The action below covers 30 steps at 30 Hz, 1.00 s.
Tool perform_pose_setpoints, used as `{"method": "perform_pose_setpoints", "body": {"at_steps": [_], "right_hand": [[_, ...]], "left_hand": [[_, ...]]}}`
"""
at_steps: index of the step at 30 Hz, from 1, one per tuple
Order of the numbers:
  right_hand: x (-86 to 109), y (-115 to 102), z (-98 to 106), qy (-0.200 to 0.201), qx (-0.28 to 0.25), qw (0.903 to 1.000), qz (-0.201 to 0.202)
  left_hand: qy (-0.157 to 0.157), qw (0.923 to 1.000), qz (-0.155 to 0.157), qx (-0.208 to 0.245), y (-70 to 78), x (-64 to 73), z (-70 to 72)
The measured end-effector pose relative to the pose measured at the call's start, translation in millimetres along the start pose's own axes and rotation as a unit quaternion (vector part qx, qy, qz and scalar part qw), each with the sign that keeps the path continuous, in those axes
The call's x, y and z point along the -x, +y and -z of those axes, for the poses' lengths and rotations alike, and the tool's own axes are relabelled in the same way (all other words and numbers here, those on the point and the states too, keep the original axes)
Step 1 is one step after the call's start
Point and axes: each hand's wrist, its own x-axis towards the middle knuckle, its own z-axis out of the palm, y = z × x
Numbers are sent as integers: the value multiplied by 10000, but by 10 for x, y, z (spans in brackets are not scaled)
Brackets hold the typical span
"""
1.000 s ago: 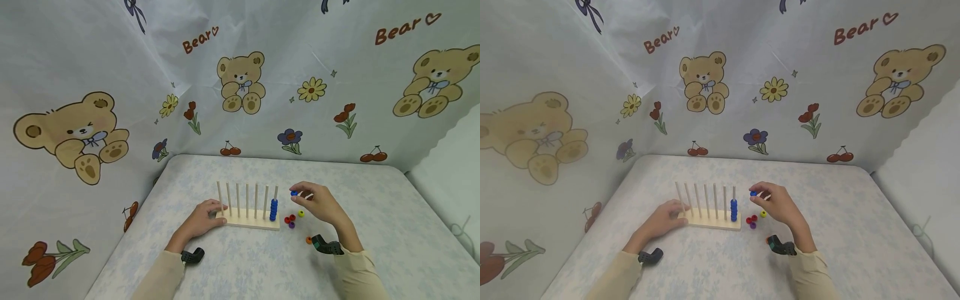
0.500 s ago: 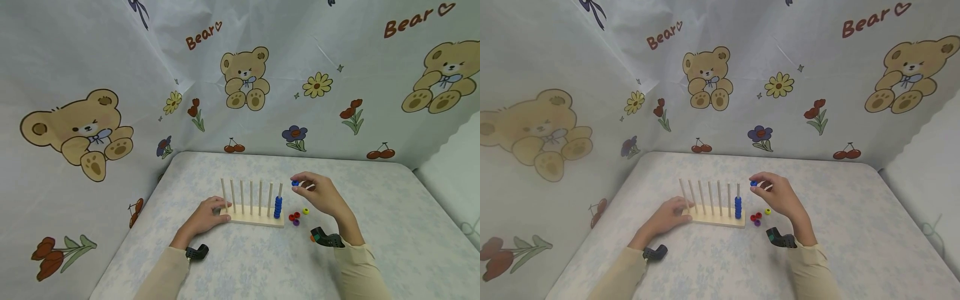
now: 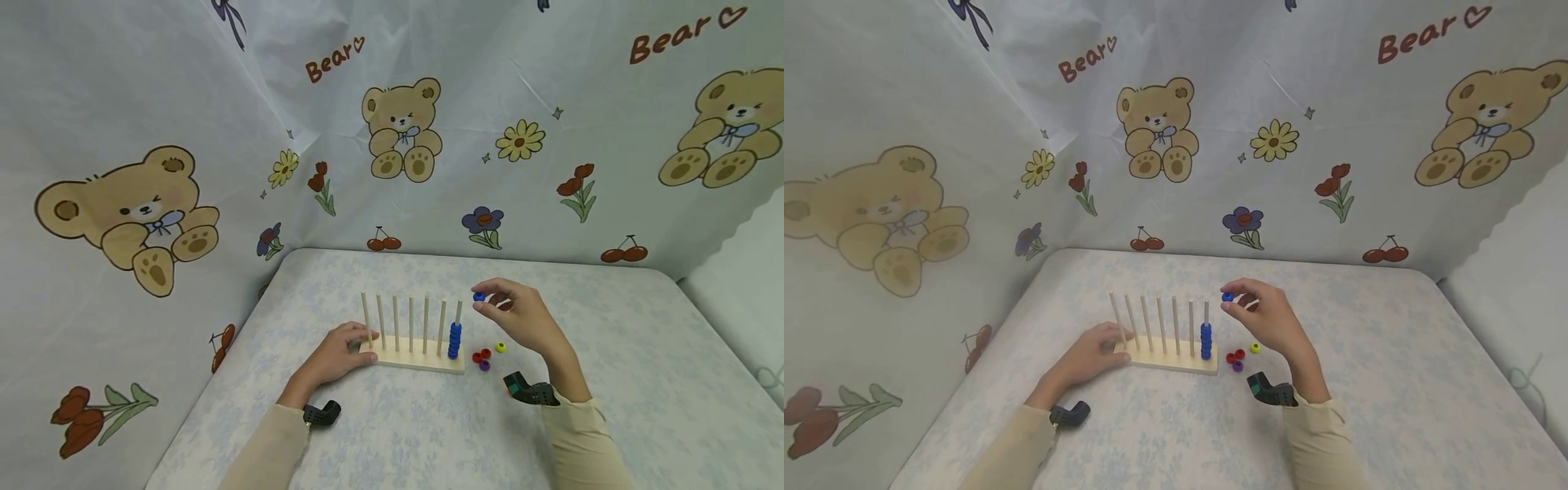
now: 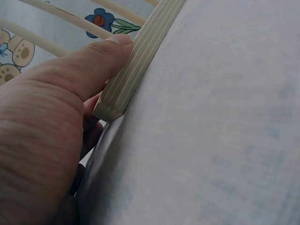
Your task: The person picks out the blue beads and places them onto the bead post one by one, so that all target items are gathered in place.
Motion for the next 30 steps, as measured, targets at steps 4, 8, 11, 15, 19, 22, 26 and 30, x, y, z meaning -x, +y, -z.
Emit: {"method": "perform_pose_setpoints", "body": {"at_steps": [4,8,11,15,19,22,26,30], "right_hand": [[8,-5,11,80,3,10000,50],[7,-28,33,179,-17,9998,95],[13,-41,46,216,-17,9997,92],[29,-60,63,301,-21,9995,137],[42,-85,79,405,-26,9990,182],[46,-114,90,462,-48,9987,220],[49,-162,106,524,-87,9981,304],[59,-201,121,551,-140,9979,308]], "left_hand": [[-25,10000,11,-33,-25,-7,-14],[1,10000,3,-12,-39,-22,-22],[4,10000,-7,21,-38,-31,-29],[-14,10000,7,57,-32,-34,-38],[-34,10000,30,40,-24,-23,-41],[-28,10000,39,-27,-20,-10,-31],[-10,10000,14,-34,-7,-1,-5],[-31,10000,-34,12,15,2,7]]}}
